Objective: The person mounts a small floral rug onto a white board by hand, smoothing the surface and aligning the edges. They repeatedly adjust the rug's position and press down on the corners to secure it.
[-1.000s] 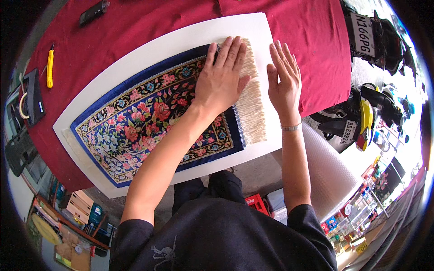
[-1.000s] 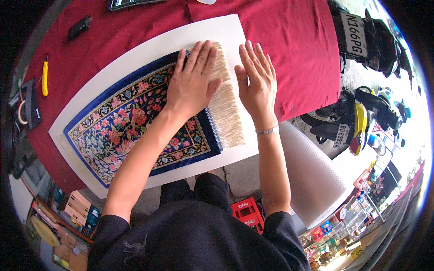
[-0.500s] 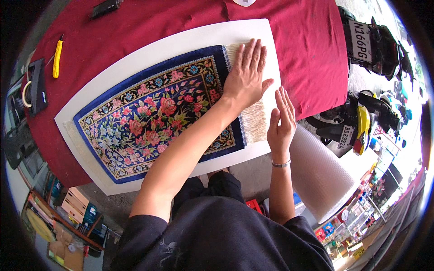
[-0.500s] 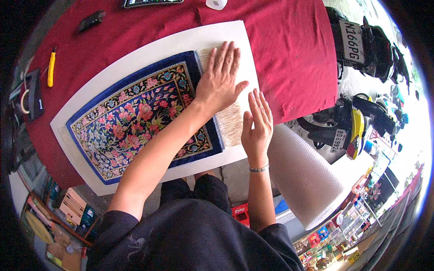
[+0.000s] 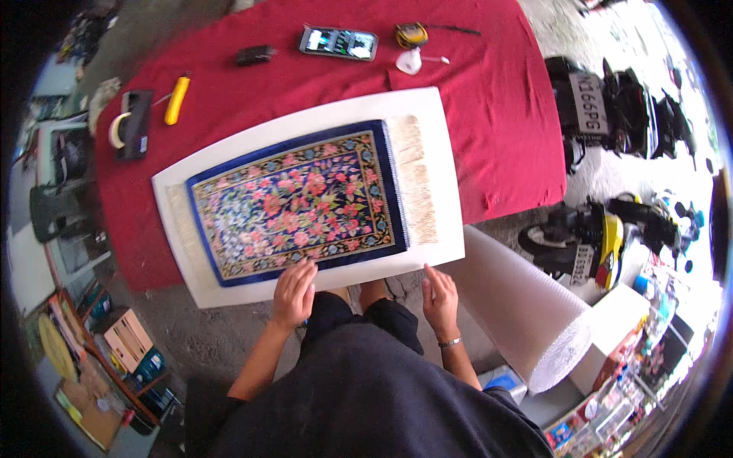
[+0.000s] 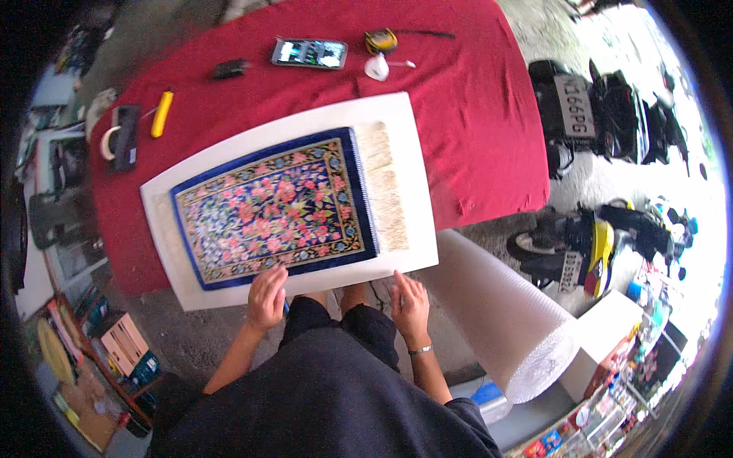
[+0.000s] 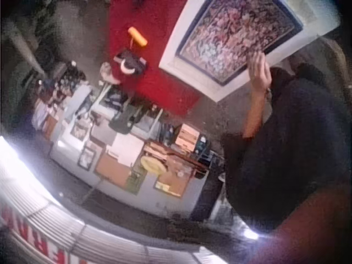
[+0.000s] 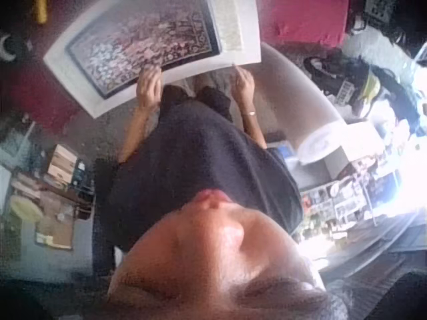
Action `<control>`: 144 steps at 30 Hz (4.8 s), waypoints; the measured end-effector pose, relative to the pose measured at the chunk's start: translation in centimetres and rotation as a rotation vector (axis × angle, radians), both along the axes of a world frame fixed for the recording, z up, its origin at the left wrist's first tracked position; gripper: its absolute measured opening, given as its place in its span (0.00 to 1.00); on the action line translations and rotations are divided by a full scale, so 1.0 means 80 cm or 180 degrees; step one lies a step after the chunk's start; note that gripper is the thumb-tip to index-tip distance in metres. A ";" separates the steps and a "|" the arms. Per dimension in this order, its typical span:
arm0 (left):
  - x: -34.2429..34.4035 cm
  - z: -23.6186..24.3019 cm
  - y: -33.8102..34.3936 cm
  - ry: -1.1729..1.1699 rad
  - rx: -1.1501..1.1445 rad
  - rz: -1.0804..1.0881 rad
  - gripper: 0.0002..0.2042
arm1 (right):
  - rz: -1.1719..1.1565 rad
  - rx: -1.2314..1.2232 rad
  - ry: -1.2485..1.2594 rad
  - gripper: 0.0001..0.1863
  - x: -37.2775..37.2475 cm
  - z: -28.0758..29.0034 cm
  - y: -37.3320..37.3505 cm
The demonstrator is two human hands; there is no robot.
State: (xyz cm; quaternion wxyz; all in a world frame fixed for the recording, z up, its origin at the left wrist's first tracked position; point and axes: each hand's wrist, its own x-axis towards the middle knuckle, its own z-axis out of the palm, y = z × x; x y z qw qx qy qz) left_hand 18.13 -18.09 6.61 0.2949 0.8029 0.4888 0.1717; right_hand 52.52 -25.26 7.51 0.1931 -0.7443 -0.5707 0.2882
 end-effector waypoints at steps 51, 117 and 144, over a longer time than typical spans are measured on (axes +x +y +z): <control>-0.322 -0.038 -0.349 0.0180 0.0038 0.3706 0.27 | 0.2086 -0.0461 -0.0083 0.17 -0.360 0.024 -0.004; -0.386 -0.008 -0.087 0.1546 -0.1296 0.2019 0.25 | -0.0068 -0.0722 -0.1330 0.18 0.125 -0.078 0.036; -0.408 -0.014 -0.131 0.1279 -0.1169 0.2684 0.31 | 0.0228 -0.0857 -0.2016 0.09 0.023 0.004 0.131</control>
